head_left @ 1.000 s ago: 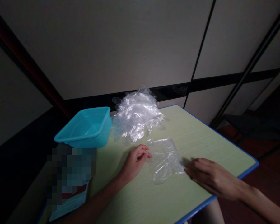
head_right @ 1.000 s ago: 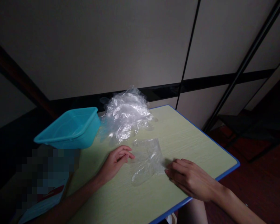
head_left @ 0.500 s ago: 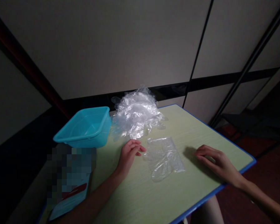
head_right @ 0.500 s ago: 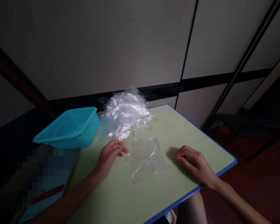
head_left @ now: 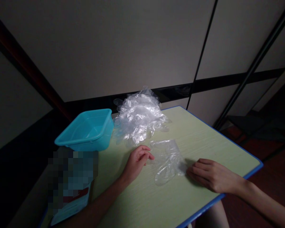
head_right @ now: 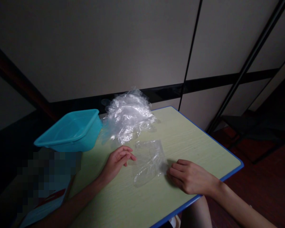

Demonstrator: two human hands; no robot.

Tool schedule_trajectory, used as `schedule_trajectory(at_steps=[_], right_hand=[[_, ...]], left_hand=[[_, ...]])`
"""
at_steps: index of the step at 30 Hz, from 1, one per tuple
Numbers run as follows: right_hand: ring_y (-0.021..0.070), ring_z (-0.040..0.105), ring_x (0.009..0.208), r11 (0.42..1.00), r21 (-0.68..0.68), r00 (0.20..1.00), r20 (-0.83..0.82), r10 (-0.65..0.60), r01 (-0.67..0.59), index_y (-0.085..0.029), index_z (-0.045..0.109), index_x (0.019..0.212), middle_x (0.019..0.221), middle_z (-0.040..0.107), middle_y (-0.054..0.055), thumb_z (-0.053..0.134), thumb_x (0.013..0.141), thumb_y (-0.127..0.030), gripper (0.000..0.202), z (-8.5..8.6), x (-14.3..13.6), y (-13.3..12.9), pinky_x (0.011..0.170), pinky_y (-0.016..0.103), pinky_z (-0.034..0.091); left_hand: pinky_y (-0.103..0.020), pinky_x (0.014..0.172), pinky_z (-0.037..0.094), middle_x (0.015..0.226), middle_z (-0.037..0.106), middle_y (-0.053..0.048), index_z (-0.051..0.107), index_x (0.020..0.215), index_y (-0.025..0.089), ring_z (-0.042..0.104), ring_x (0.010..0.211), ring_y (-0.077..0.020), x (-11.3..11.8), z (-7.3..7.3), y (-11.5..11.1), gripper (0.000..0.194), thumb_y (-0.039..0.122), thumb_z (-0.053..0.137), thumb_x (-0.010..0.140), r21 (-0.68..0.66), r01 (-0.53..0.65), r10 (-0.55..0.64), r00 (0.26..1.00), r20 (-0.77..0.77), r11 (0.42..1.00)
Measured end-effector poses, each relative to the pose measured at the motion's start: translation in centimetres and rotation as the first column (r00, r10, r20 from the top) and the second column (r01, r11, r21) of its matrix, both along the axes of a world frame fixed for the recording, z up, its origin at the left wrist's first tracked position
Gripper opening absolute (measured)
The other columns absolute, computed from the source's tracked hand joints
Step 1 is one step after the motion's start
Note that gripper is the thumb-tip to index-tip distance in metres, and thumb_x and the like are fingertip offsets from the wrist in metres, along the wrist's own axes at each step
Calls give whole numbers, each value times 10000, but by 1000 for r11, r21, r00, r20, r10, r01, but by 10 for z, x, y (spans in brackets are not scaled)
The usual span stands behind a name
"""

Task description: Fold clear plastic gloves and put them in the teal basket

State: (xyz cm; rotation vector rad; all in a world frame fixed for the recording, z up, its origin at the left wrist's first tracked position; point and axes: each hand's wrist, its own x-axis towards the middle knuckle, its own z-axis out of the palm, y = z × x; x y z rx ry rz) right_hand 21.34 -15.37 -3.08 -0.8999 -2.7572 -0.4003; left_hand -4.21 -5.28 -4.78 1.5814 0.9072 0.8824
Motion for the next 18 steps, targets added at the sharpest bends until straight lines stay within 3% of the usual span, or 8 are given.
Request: schedule_trajectory(at_steps=[4, 11, 15, 18], right_hand=[[158, 538, 618, 999, -30, 1000, -17, -14, 14, -163, 602, 774, 735, 629, 55, 293, 918, -124, 344, -4, 1, 2, 547, 307, 437], [166, 591, 944, 984, -157, 969, -219, -113, 80, -133, 534, 1087, 1087, 614, 107, 295, 922, -137, 290, -7, 3, 1, 774, 278, 516], [168, 563, 1008, 987, -157, 978, -196, -72, 41, -125, 488, 1161, 1155, 578, 117, 341, 907, -127, 293, -9, 4, 7, 804, 289, 510], [175, 580, 947, 995, -96, 990, -134, -49, 36, -135, 512, 1146, 1115, 599, 120, 365, 897, -108, 291, -9, 4, 18, 760, 332, 516]], left_hand=[[-209, 471, 355, 667, 651, -37, 483, 803, 166, 589, 629, -160, 1, 2, -1, 138, 250, 494, 694, -27, -8, 7, 1000, -28, 1000], [-203, 460, 337, 659, 647, -30, 483, 792, 172, 590, 626, -159, 2, 5, -2, 140, 256, 493, 680, -42, -5, 3, 999, -54, 999], [-203, 458, 330, 663, 648, -36, 482, 792, 168, 587, 627, -158, 2, 5, -1, 141, 252, 485, 678, -46, -6, 3, 998, -69, 999], [-207, 465, 330, 656, 646, -35, 483, 789, 166, 587, 629, -158, 2, 5, -1, 140, 255, 490, 681, -37, -3, 1, 998, -68, 999]])
